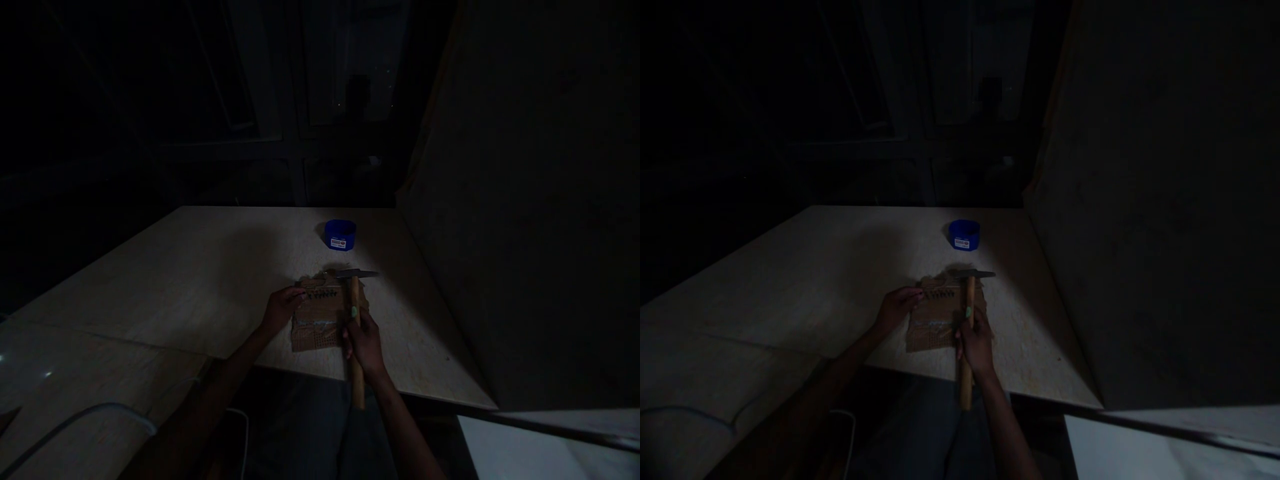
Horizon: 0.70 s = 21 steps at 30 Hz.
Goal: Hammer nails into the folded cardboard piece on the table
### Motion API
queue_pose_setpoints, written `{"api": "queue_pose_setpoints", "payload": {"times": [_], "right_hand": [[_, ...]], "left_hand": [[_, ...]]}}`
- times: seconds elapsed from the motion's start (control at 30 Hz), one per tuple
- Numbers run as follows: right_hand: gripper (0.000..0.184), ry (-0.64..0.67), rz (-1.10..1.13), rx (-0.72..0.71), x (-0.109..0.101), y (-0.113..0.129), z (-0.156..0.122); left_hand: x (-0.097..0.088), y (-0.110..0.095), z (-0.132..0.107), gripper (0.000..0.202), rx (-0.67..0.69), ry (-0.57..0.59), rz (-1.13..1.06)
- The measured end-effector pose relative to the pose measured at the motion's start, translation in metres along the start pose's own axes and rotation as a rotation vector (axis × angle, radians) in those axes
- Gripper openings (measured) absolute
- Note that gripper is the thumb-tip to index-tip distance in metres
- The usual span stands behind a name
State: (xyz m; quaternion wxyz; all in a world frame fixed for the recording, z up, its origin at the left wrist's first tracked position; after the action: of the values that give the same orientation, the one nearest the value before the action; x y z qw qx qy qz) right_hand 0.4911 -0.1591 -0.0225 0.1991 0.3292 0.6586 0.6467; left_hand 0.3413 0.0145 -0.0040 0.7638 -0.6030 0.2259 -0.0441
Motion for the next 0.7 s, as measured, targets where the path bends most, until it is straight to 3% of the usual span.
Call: {"api": "queue_pose_setpoints", "payload": {"times": [0.2, 0.43, 0.7], "right_hand": [[0.028, 0.023, -0.105, -0.046, 0.005, 0.001, -0.002], [0.015, -0.081, -0.113, 0.002, 0.008, 0.009, -0.003], [0.02, -0.067, -0.138, 0.001, 0.009, 0.011, -0.003]], "left_hand": [[0.001, 0.01, 0.005, 0.033, 0.058, 0.053, 0.045], [0.004, 0.019, 0.003, 0.028, 0.089, 0.071, 0.035], [0.003, 0.031, -0.001, 0.024, 0.199, 0.074, 0.034]]}}
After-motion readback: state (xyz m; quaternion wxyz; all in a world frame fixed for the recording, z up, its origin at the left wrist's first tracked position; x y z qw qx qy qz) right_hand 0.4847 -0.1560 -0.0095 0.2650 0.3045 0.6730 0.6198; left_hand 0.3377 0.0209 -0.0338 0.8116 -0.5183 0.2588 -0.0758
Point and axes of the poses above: each hand's wrist, its own z-axis towards the middle knuckle, its own x-axis out of the palm, y = z × x, the point moved 2 cm from there along z, towards the middle knuckle, and after that the axes turned 6 degrees about -y, right-handed, at the moved point
